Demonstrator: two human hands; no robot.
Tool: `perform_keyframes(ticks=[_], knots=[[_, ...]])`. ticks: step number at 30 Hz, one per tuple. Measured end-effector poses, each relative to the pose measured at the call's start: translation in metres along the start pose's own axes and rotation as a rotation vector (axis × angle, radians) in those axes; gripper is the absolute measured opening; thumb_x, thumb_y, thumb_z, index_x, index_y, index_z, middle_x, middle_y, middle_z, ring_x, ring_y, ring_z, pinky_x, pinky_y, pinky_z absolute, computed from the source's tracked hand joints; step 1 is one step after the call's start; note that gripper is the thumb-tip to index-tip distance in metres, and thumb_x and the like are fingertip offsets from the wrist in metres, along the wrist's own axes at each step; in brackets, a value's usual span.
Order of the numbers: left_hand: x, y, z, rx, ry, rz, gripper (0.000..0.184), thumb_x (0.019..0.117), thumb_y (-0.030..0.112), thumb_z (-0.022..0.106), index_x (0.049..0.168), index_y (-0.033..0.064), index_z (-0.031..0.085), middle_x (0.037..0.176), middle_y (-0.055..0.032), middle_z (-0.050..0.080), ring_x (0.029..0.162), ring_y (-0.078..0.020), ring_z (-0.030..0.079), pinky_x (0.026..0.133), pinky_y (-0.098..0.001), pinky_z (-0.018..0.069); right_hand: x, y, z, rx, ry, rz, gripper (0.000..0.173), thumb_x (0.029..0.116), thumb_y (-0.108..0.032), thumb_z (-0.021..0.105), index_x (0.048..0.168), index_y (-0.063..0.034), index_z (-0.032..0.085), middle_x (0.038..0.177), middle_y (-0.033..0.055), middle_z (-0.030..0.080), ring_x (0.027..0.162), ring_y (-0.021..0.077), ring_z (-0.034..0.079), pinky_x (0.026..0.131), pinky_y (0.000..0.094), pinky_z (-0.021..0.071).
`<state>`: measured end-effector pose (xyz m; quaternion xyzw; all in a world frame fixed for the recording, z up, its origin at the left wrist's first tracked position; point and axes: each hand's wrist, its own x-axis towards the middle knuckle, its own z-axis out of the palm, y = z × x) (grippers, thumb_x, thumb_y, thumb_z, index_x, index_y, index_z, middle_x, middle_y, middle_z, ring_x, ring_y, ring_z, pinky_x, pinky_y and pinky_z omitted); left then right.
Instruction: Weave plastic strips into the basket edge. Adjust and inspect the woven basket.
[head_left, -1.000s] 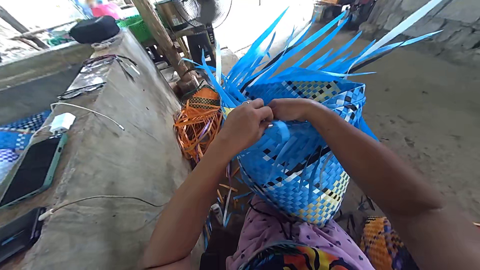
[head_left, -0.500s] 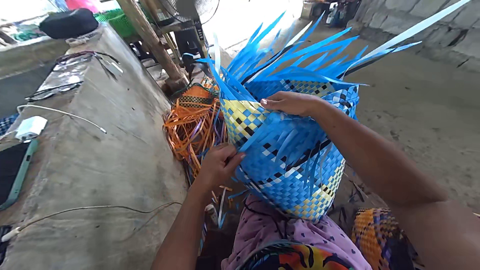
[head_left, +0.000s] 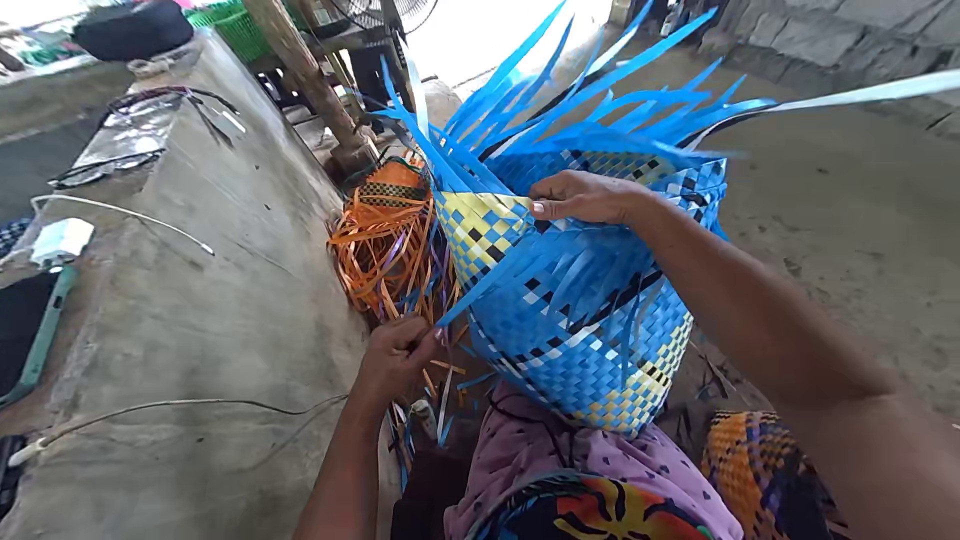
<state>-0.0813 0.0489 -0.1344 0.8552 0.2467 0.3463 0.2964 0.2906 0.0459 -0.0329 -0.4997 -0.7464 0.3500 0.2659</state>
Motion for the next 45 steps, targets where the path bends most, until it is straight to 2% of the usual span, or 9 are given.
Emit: perform_keyframes(ticks=[8,15,18,23,27,30,36,41,45], knots=[[0.040,0.030,0.004,0.263,-0.004,-0.051,0.032,0.1025,0.027,0.052,0.117,0.0081,0.073,0.114,-0.0102,0.070,0.103,-0.0215,0.066,0.087,-0.0440,0.0546,0.000,-0.012,0.009,0.011,-0.055,-0.052,0.036,0.1008,-0.032,0.058,0.109,0.0030,0.062,0.085,0.0036,0.059,0.076,0.0058,0.056,0.073,0.0270,0.0484],[0.098,0.088,0.013,0.097,0.053,0.130,0.045,0.1100,0.032,0.038,0.116,0.0051,0.073,0.112,-0.0072,0.068,0.102,-0.0126,0.065,0.091,-0.0331,0.0554,-0.001,-0.021,0.013,0.004,-0.097,-0.053,0.043,0.0917,-0.021,0.074,0.125,0.0029,0.060,0.105,0.0134,0.067,0.092,0.0137,0.064,0.085,0.0328,0.0535],[0.108,0.096,0.012,0.207,-0.032,0.121,0.032,0.0941,0.016,0.055,0.121,0.0067,0.071,0.113,-0.0088,0.066,0.097,-0.0166,0.066,0.083,-0.0356,0.0571,-0.007,-0.025,0.013,0.016,-0.089,-0.041,0.041,0.0933,-0.013,0.068,0.130,0.0032,0.058,0.108,0.0156,0.067,0.094,0.0162,0.064,0.086,0.0348,0.0532],[0.107,0.091,0.020,0.298,-0.060,0.187,0.018,0.0948,0.027,0.067,0.097,0.0110,0.075,0.107,-0.0055,0.066,0.104,-0.0228,0.061,0.092,-0.0538,0.0447,-0.010,-0.031,0.014,-0.065,-0.028,-0.023,0.043,0.0940,-0.011,0.069,0.133,0.0032,0.058,0.115,0.0205,0.066,0.103,0.0251,0.065,0.092,0.0428,0.0517],[0.095,0.089,0.015,-0.009,-0.088,0.164,0.026,0.1009,0.033,0.058,0.087,0.0136,0.070,0.115,0.0025,0.064,0.109,-0.0074,0.060,0.092,-0.0293,0.0534,-0.011,-0.030,0.014,-0.085,0.009,-0.057,0.045,0.0920,-0.012,0.072,0.133,0.0024,0.059,0.119,0.0206,0.066,0.108,0.0267,0.064,0.096,0.0441,0.0509],[0.084,0.079,0.013,-0.392,-0.053,0.151,0.030,0.1036,0.044,0.056,0.086,0.0219,0.067,0.105,0.0081,0.068,0.107,-0.0083,0.064,0.094,-0.0303,0.0546,-0.013,-0.032,0.012,-0.064,0.001,-0.067,0.046,0.0922,-0.010,0.073,0.134,0.0032,0.058,0.120,0.0210,0.066,0.108,0.0254,0.065,0.096,0.0412,0.0515],[0.071,0.072,0.010,-0.564,0.069,0.096,0.017,0.1025,0.040,0.059,0.102,0.0284,0.072,0.090,0.0143,0.065,0.071,0.0029,0.057,0.068,-0.0155,0.0507,-0.012,-0.027,0.011,-0.072,0.011,-0.037,0.046,0.0939,-0.011,0.071,0.136,0.0016,0.057,0.122,0.0207,0.065,0.110,0.0262,0.064,0.098,0.0429,0.0507],[0.067,0.071,0.002,-0.684,0.038,0.247,0.019,0.1037,0.036,0.058,0.100,0.0232,0.071,0.083,0.0093,0.068,0.082,-0.0062,0.067,0.099,-0.0355,0.0543,-0.011,-0.013,0.012,-0.068,0.053,-0.079,0.046,0.0919,-0.016,0.072,0.133,0.0003,0.059,0.118,0.0183,0.067,0.106,0.0241,0.065,0.094,0.0425,0.0525],[0.058,0.060,0.006,-0.620,0.052,0.149,0.017,0.1025,0.036,0.061,0.104,0.0249,0.073,0.085,0.0095,0.068,0.075,-0.0008,0.063,0.072,-0.0187,0.0538,-0.010,-0.016,0.014,-0.077,0.044,-0.089,0.044,0.0938,-0.017,0.071,0.133,0.0005,0.059,0.116,0.0175,0.068,0.104,0.0227,0.066,0.093,0.0410,0.0531]])
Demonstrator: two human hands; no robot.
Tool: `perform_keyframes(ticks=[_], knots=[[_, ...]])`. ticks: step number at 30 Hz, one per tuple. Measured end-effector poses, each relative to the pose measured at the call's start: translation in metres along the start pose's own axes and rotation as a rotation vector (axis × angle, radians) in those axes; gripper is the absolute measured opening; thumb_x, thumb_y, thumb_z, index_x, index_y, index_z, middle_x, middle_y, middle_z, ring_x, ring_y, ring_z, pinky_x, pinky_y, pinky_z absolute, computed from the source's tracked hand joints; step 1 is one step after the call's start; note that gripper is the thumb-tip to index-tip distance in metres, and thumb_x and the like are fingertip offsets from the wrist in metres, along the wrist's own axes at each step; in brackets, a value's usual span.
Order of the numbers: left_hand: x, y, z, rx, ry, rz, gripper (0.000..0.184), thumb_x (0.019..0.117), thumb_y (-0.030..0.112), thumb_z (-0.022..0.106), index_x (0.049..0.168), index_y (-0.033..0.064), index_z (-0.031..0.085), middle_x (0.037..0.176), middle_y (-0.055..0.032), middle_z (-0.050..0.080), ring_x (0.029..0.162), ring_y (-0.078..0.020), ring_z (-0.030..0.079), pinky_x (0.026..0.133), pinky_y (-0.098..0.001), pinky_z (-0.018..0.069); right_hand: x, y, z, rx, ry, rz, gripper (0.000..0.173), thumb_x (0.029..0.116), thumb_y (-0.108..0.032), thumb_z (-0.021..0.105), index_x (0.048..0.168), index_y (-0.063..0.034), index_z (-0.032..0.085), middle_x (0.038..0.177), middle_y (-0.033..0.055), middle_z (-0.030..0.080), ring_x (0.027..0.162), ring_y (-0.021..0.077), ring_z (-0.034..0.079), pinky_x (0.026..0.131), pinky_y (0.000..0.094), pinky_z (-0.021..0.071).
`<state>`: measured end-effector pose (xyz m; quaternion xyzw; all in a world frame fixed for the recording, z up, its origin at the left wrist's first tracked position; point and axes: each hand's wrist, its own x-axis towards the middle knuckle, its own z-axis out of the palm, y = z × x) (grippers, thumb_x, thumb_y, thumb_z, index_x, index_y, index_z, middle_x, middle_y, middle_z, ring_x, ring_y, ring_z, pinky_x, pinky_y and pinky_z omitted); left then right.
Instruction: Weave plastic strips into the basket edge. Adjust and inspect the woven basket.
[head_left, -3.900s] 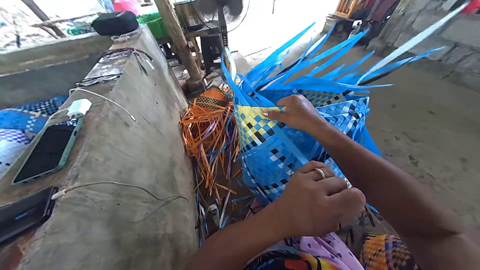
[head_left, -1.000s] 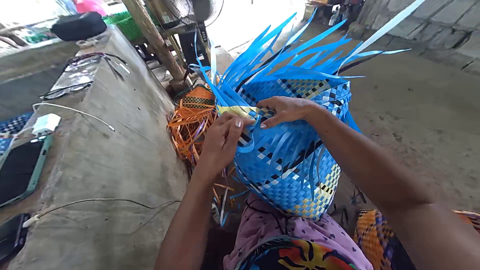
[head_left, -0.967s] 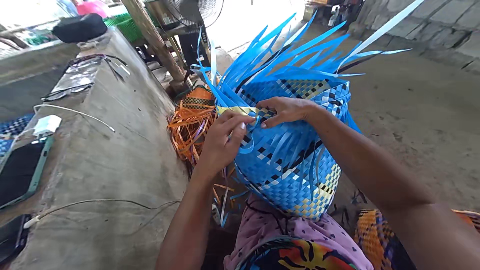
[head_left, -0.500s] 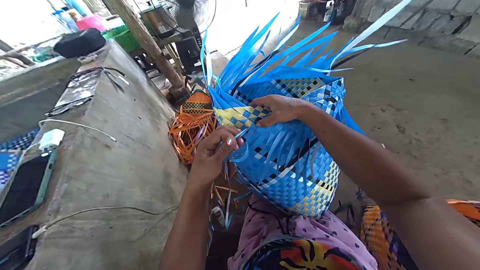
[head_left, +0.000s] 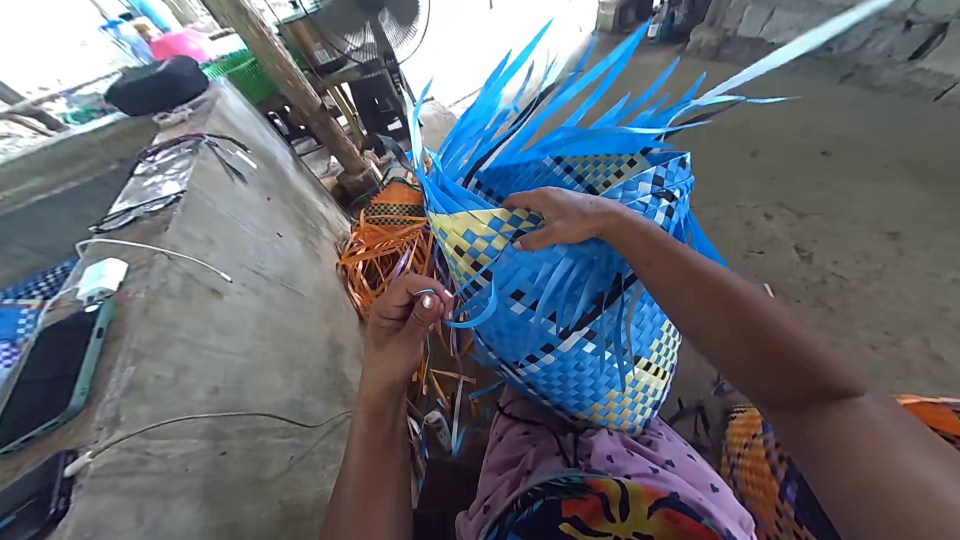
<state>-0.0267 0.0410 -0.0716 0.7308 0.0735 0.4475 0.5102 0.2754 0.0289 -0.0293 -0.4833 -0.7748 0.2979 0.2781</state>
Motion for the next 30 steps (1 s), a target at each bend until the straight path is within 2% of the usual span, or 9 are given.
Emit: perform_keyframes(ticks=[3,5,9,11,15,18,21,23,30], knots=[[-0.010,-0.008,-0.004,0.224,0.028,-0.097,0.015,0.1035,0.034,0.059,0.102,0.0247,0.071,0.089,0.0122,0.070,0.076,0.0016,0.064,0.071,-0.0171,0.0555,0.000,-0.003,0.001,-0.038,0.012,-0.003,0.044,0.0948,-0.020,0.071,0.132,0.0003,0.060,0.116,0.0178,0.068,0.105,0.0236,0.066,0.094,0.0424,0.0524],[-0.014,-0.013,-0.008,0.502,-0.011,-0.107,0.027,0.1043,0.035,0.056,0.101,0.0121,0.071,0.089,0.0082,0.070,0.076,0.0023,0.064,0.073,-0.0196,0.0562,0.000,-0.004,0.002,-0.062,0.021,0.003,0.043,0.0951,-0.020,0.071,0.132,0.0005,0.060,0.117,0.0188,0.068,0.107,0.0260,0.065,0.095,0.0452,0.0515],[-0.018,-0.018,-0.003,0.827,-0.092,-0.127,0.052,0.0981,0.057,0.056,0.102,0.0084,0.075,0.096,-0.0008,0.072,0.092,-0.0101,0.065,0.094,-0.0464,0.0487,0.002,0.008,0.003,-0.051,0.059,-0.027,0.042,0.0925,-0.023,0.071,0.127,-0.0002,0.063,0.111,0.0174,0.069,0.102,0.0263,0.067,0.090,0.0487,0.0528],[-0.020,-0.020,0.003,0.846,-0.094,-0.134,0.041,0.1000,0.045,0.059,0.098,0.0077,0.077,0.094,-0.0035,0.069,0.091,-0.0138,0.065,0.090,-0.0455,0.0502,0.002,0.007,0.003,-0.033,0.050,-0.016,0.042,0.0927,-0.023,0.071,0.127,-0.0001,0.063,0.111,0.0174,0.069,0.102,0.0260,0.067,0.090,0.0479,0.0527],[-0.030,-0.024,-0.002,0.789,-0.099,-0.180,0.036,0.1056,0.030,0.049,0.100,0.0035,0.073,0.090,-0.0020,0.070,0.078,-0.0027,0.063,0.075,-0.0209,0.0543,0.000,0.000,-0.004,0.073,-0.015,0.071,0.032,0.0992,-0.017,0.065,0.125,0.0013,0.063,0.106,0.0149,0.068,0.094,0.0179,0.065,0.086,0.0370,0.0527],[-0.040,-0.029,-0.015,0.831,-0.121,-0.294,0.035,0.1072,0.024,0.044,0.114,0.0031,0.072,0.080,0.0013,0.070,0.073,-0.0066,0.064,0.077,-0.0307,0.0552,0.002,0.001,-0.010,0.118,-0.086,0.158,0.031,0.1032,-0.019,0.060,0.125,0.0026,0.063,0.103,0.0139,0.067,0.091,0.0151,0.062,0.086,0.0339,0.0510],[-0.038,-0.030,-0.022,0.913,-0.183,-0.412,0.029,0.1062,0.015,0.047,0.115,0.0027,0.072,0.103,-0.0089,0.075,0.097,-0.0228,0.070,0.091,-0.0482,0.0530,0.010,0.002,-0.007,0.121,-0.157,0.233,0.031,0.1062,-0.023,0.055,0.124,0.0012,0.065,0.104,0.0131,0.066,0.092,0.0156,0.060,0.087,0.0358,0.0485],[-0.030,-0.027,-0.021,0.955,-0.176,-0.317,0.025,0.1019,0.010,0.055,0.110,-0.0009,0.075,0.115,-0.0189,0.071,0.110,-0.0344,0.067,0.096,-0.0554,0.0509,0.015,-0.003,-0.004,0.131,-0.197,0.267,0.033,0.1072,-0.024,0.053,0.125,0.0006,0.065,0.105,0.0129,0.066,0.091,0.0145,0.060,0.086,0.0345,0.0489],[0.040,0.015,0.005,0.959,-0.187,0.126,0.011,0.0942,0.011,0.066,0.095,0.0036,0.074,0.092,-0.0073,0.073,0.081,-0.0140,0.070,0.076,-0.0320,0.0584,0.022,-0.025,0.003,0.092,-0.264,0.324,0.033,0.1083,-0.026,0.051,0.124,-0.0001,0.064,0.104,0.0130,0.064,0.090,0.0150,0.059,0.085,0.0343,0.0483]])
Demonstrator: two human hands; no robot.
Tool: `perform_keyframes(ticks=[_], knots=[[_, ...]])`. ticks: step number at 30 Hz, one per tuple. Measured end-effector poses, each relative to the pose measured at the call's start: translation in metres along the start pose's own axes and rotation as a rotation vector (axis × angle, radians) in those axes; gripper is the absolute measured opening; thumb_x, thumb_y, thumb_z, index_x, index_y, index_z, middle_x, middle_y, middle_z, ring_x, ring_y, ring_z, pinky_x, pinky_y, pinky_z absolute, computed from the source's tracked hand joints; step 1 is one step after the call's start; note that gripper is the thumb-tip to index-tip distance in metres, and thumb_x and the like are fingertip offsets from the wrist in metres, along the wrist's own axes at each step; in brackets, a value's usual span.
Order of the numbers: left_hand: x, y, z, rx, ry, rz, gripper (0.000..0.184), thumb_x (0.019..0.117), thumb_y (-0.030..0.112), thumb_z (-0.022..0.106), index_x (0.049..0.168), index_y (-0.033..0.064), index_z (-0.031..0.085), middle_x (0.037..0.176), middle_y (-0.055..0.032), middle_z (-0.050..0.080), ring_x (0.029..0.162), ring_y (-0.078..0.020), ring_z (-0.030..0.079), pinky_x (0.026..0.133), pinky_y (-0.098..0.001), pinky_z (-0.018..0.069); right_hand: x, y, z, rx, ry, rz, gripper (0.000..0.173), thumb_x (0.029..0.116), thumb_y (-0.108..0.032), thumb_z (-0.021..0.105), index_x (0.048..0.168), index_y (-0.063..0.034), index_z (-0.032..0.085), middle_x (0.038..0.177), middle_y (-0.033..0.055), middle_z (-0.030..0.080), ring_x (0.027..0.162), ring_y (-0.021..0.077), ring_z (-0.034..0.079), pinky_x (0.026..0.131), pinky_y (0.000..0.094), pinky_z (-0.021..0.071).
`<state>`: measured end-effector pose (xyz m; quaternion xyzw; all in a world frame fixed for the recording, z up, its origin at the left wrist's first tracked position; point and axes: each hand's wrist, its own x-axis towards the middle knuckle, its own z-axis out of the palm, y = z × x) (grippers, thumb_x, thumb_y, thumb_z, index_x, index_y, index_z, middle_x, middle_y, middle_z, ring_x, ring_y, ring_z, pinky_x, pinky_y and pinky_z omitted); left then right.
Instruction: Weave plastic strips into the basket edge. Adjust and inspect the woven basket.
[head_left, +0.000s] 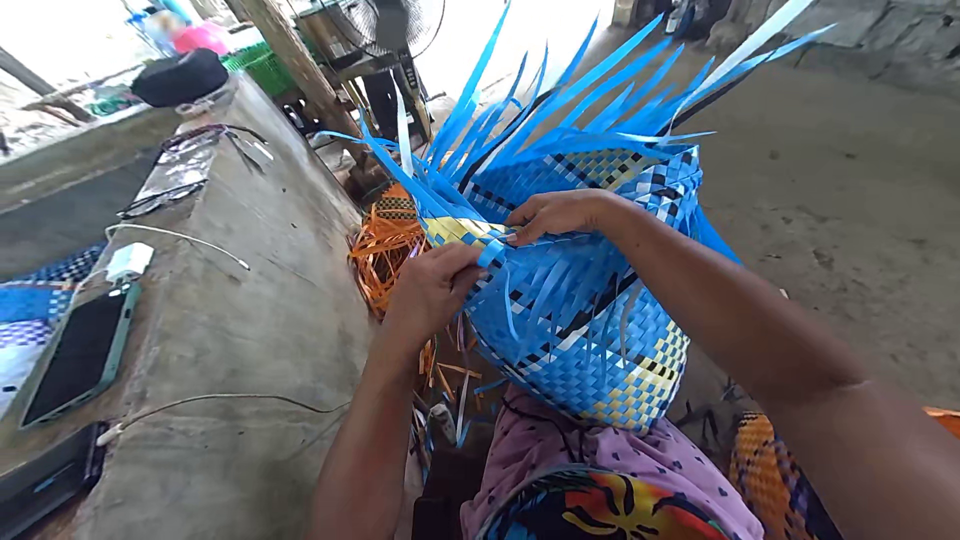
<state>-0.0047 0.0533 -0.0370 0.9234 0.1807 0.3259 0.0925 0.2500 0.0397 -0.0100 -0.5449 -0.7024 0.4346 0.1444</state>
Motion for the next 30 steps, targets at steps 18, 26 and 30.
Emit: perform_keyframes(ticks=[18,26,30], knots=[[0.029,0.007,0.001,0.132,-0.206,0.122,0.008,0.0919,0.006,0.069,0.087,0.0031,0.074,0.100,-0.0091,0.070,0.086,-0.0203,0.070,0.074,-0.0375,0.0593,0.009,0.014,0.002,-0.116,0.005,-0.066,0.030,0.1068,-0.028,0.054,0.113,-0.0024,0.068,0.093,0.0096,0.064,0.083,0.0149,0.058,0.079,0.0370,0.0473],[0.019,0.003,0.012,0.167,-0.123,0.061,0.007,0.0942,0.009,0.067,0.092,0.0056,0.072,0.097,-0.0088,0.066,0.082,-0.0221,0.067,0.068,-0.0403,0.0578,0.006,0.014,0.002,-0.091,-0.005,-0.055,0.030,0.1071,-0.027,0.054,0.114,-0.0022,0.068,0.092,0.0088,0.063,0.082,0.0131,0.057,0.078,0.0342,0.0468],[-0.004,-0.004,0.018,0.200,-0.144,-0.234,0.020,0.0960,0.023,0.071,0.098,0.0035,0.073,0.095,-0.0126,0.071,0.081,-0.0286,0.070,0.070,-0.0521,0.0572,0.009,0.032,-0.003,-0.024,0.002,-0.082,0.029,0.1059,-0.030,0.056,0.108,-0.0040,0.068,0.087,0.0059,0.063,0.078,0.0100,0.058,0.074,0.0314,0.0478]])
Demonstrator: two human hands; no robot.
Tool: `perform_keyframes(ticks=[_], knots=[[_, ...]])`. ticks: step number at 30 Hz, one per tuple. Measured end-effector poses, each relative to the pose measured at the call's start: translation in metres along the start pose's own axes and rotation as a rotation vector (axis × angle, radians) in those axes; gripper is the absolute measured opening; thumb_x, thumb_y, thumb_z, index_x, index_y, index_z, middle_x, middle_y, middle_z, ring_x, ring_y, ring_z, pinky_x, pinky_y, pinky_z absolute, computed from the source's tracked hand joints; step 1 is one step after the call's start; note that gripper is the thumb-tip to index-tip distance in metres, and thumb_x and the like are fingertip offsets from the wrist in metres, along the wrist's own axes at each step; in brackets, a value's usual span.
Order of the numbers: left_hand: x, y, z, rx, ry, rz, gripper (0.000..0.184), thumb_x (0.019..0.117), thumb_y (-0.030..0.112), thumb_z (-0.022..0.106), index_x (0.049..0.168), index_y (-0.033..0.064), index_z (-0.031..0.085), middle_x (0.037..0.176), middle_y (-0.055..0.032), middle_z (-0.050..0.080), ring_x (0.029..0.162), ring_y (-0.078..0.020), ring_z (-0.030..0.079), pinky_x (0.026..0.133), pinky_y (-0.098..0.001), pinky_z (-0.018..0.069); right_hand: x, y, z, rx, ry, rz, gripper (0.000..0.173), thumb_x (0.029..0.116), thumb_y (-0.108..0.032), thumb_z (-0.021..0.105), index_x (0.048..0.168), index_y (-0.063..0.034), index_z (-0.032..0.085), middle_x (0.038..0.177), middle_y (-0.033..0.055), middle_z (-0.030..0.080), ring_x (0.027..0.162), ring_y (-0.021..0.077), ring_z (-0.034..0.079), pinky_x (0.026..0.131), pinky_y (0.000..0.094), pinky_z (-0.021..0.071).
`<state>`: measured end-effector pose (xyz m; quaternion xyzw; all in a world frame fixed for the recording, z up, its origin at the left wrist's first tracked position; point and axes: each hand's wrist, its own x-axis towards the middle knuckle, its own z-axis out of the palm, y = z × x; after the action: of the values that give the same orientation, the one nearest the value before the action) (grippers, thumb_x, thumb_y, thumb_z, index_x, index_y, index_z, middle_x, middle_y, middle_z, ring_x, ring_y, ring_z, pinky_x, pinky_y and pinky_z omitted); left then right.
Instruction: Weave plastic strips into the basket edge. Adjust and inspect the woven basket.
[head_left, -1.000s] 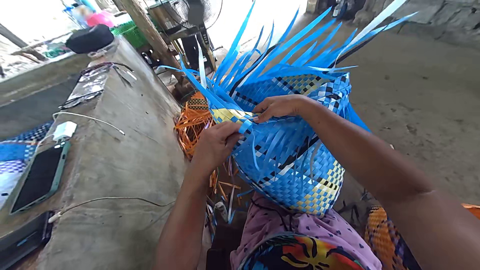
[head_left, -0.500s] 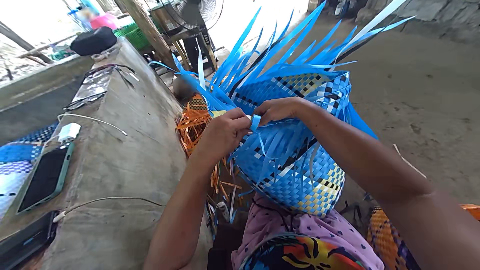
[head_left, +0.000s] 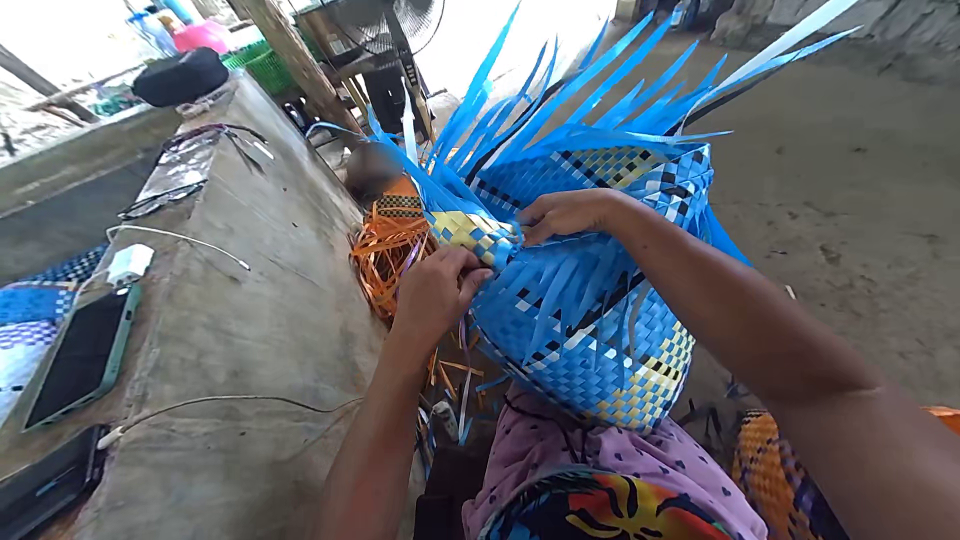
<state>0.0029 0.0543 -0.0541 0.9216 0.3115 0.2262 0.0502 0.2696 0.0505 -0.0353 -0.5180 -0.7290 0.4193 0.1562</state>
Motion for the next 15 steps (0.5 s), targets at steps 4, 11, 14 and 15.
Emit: perform_keyframes(ticks=[4,11,14,15], knots=[[-0.012,0.004,0.022,-0.087,-0.026,-0.196,0.046,0.0931,0.046,0.070,0.082,0.0015,0.069,0.076,-0.0137,0.066,0.073,-0.0323,0.066,0.066,-0.0567,0.0519,0.000,-0.007,0.002,-0.046,0.007,-0.006,0.032,0.1067,-0.029,0.054,0.114,-0.0009,0.067,0.091,0.0090,0.064,0.081,0.0122,0.058,0.077,0.0334,0.0482],[-0.061,-0.047,0.056,-0.406,-0.052,-0.216,0.033,0.1009,0.021,0.060,0.081,-0.0031,0.067,0.074,-0.0062,0.059,0.071,-0.0129,0.056,0.070,-0.0348,0.0487,-0.018,-0.005,0.000,-0.109,0.162,-0.052,0.038,0.1048,-0.024,0.058,0.131,0.0030,0.061,0.117,0.0212,0.066,0.107,0.0287,0.064,0.097,0.0477,0.0483],[-0.086,-0.060,0.061,-0.445,-0.021,-0.288,0.029,0.1013,0.020,0.058,0.084,-0.0018,0.068,0.073,0.0003,0.056,0.066,-0.0019,0.051,0.066,-0.0228,0.0455,-0.020,-0.004,0.002,-0.161,0.226,-0.065,0.043,0.1035,-0.028,0.061,0.136,0.0008,0.059,0.123,0.0222,0.065,0.114,0.0325,0.062,0.101,0.0520,0.0467],[-0.091,-0.057,0.059,-0.459,-0.018,-0.315,0.026,0.1010,0.017,0.059,0.088,-0.0035,0.069,0.076,-0.0020,0.059,0.068,-0.0032,0.053,0.067,-0.0242,0.0480,-0.017,-0.002,0.004,-0.196,0.261,-0.113,0.044,0.1024,-0.029,0.063,0.136,-0.0002,0.059,0.124,0.0220,0.065,0.116,0.0337,0.062,0.102,0.0546,0.0463]])
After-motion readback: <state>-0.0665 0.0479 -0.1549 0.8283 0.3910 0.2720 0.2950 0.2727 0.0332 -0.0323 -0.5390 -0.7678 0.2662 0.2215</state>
